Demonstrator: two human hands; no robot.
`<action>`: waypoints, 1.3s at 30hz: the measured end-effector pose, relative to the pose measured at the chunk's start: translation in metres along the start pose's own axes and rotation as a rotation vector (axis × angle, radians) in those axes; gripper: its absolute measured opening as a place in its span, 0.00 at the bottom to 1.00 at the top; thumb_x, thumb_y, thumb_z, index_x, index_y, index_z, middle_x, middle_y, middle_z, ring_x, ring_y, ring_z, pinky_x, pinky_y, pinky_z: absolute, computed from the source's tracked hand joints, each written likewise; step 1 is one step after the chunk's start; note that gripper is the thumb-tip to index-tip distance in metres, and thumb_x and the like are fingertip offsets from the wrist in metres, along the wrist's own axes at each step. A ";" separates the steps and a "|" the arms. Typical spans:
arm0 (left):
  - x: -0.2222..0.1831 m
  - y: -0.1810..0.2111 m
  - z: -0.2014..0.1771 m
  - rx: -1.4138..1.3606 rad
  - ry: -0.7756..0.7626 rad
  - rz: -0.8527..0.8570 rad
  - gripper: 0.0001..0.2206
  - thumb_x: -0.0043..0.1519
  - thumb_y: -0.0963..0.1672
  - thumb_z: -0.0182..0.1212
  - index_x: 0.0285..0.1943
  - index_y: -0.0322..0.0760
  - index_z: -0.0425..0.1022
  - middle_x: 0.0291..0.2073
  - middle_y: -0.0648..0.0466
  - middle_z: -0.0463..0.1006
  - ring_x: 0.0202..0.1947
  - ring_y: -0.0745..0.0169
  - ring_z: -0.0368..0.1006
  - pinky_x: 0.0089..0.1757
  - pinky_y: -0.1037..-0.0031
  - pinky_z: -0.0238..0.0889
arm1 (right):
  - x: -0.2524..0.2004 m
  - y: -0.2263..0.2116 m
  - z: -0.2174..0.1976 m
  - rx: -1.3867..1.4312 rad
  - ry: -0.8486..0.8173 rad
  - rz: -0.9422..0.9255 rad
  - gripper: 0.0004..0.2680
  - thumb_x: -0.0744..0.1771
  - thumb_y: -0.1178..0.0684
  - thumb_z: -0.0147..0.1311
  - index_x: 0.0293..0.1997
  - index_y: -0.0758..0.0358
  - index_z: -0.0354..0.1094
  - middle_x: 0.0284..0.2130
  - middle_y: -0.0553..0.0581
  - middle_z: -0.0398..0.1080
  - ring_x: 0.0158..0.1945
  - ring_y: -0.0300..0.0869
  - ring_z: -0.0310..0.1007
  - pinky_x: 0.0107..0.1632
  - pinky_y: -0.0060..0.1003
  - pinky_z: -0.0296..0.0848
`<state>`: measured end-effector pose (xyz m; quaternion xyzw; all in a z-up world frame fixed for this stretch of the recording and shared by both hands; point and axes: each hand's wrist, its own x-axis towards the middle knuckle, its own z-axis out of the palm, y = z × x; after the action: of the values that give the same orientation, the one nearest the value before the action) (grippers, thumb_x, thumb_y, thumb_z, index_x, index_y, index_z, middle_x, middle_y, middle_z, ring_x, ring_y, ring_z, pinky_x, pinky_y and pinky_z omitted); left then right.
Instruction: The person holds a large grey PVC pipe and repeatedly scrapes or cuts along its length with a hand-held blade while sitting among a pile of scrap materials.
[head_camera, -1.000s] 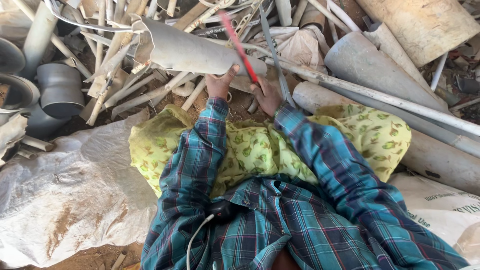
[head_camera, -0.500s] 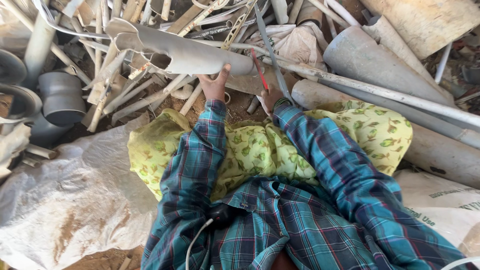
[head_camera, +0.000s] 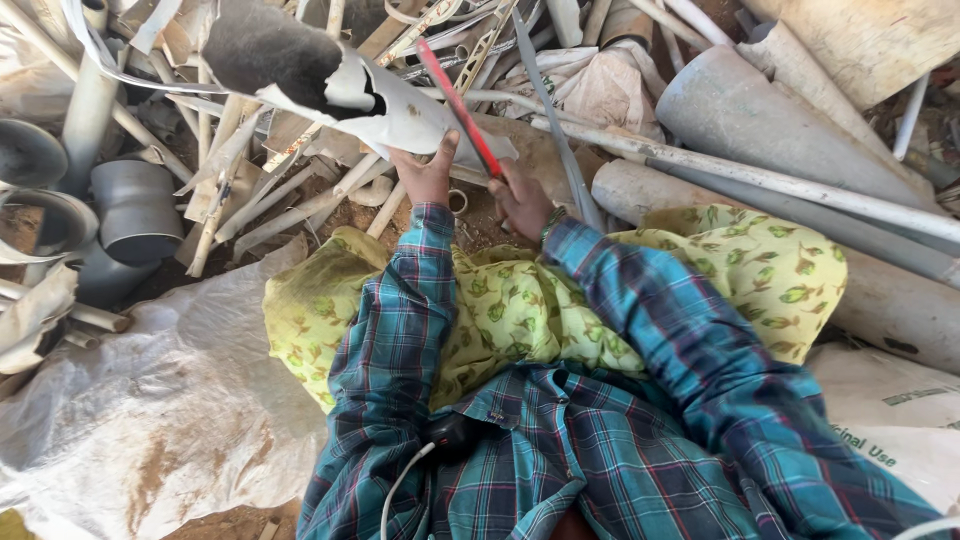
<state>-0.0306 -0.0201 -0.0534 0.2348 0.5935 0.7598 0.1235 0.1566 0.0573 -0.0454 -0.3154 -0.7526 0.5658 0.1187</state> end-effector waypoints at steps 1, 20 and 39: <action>0.001 -0.003 0.002 -0.027 0.001 -0.005 0.46 0.52 0.44 0.81 0.74 0.27 0.49 0.63 0.39 0.67 0.63 0.49 0.67 0.63 0.62 0.62 | -0.001 0.000 -0.002 -0.024 0.036 0.014 0.16 0.72 0.40 0.44 0.61 0.60 0.59 0.21 0.56 0.70 0.16 0.40 0.68 0.19 0.38 0.71; 0.002 0.004 0.001 -0.269 0.087 -0.527 0.41 0.50 0.39 0.75 0.71 0.39 0.51 0.53 0.47 0.72 0.49 0.52 0.70 0.49 0.52 0.64 | 0.010 0.021 0.004 0.046 -0.145 -0.079 0.13 0.74 0.49 0.45 0.66 0.59 0.59 0.21 0.56 0.66 0.18 0.40 0.67 0.20 0.37 0.69; 0.002 -0.019 -0.002 -0.322 0.025 -0.310 0.38 0.50 0.39 0.79 0.67 0.31 0.59 0.47 0.50 0.75 0.39 0.65 0.72 0.34 0.78 0.67 | -0.001 -0.008 -0.002 0.044 -0.062 0.277 0.13 0.73 0.48 0.43 0.63 0.62 0.56 0.23 0.56 0.67 0.17 0.41 0.67 0.21 0.37 0.69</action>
<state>-0.0347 -0.0158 -0.0721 0.1086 0.4952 0.8194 0.2674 0.1556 0.0572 -0.0371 -0.3958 -0.6924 0.6028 0.0231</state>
